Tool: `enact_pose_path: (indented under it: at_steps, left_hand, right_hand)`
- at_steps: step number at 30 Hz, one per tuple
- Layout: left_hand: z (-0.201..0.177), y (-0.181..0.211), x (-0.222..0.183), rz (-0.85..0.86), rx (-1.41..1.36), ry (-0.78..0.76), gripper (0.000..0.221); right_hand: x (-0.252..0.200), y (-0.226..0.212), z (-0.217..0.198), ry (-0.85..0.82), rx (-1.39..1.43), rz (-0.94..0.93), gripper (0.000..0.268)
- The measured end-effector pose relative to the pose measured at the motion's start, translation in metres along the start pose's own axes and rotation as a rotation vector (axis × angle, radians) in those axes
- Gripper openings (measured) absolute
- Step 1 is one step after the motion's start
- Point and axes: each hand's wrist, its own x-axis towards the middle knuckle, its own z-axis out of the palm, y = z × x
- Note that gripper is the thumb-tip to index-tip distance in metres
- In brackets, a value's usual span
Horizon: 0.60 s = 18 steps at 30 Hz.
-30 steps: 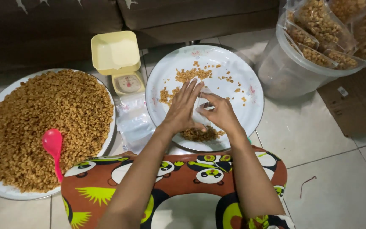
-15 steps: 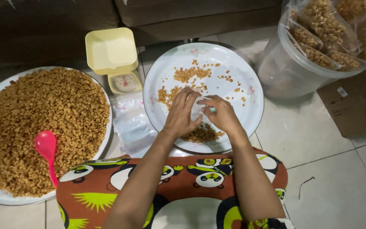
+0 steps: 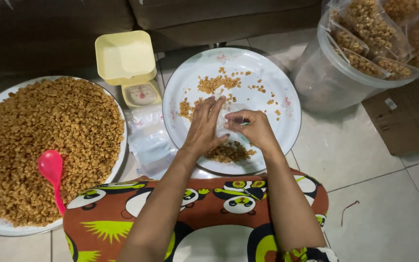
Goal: Packing small crunchy snacks from a large tray into individual plastic bags using a spoon and a small cup.
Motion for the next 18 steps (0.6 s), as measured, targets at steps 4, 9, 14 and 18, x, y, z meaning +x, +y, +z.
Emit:
enact_pose_path:
  at_steps: [4,9,14,18]
  left_hand:
    - [0.006,-0.007,0.001,0.018,0.052,0.028,0.099]
    - [-0.002,-0.005,0.000,-0.010,0.012,0.028,0.116]
    - [-0.027,-0.006,-0.008,-0.275,-0.499,-0.019,0.143]
    - [-0.007,-0.056,-0.018,-0.756,-1.034,-0.004,0.109]
  right_hand:
    - [0.005,0.020,0.004,0.083,-0.234,-0.079,0.028]
    - [-0.007,0.000,0.009,0.067,-0.284,-0.085,0.034]
    - [-0.007,-0.012,-0.011,-0.045,0.080,0.016,0.028]
    - [-0.009,-0.018,-0.015,-0.049,0.264,0.052,0.028]
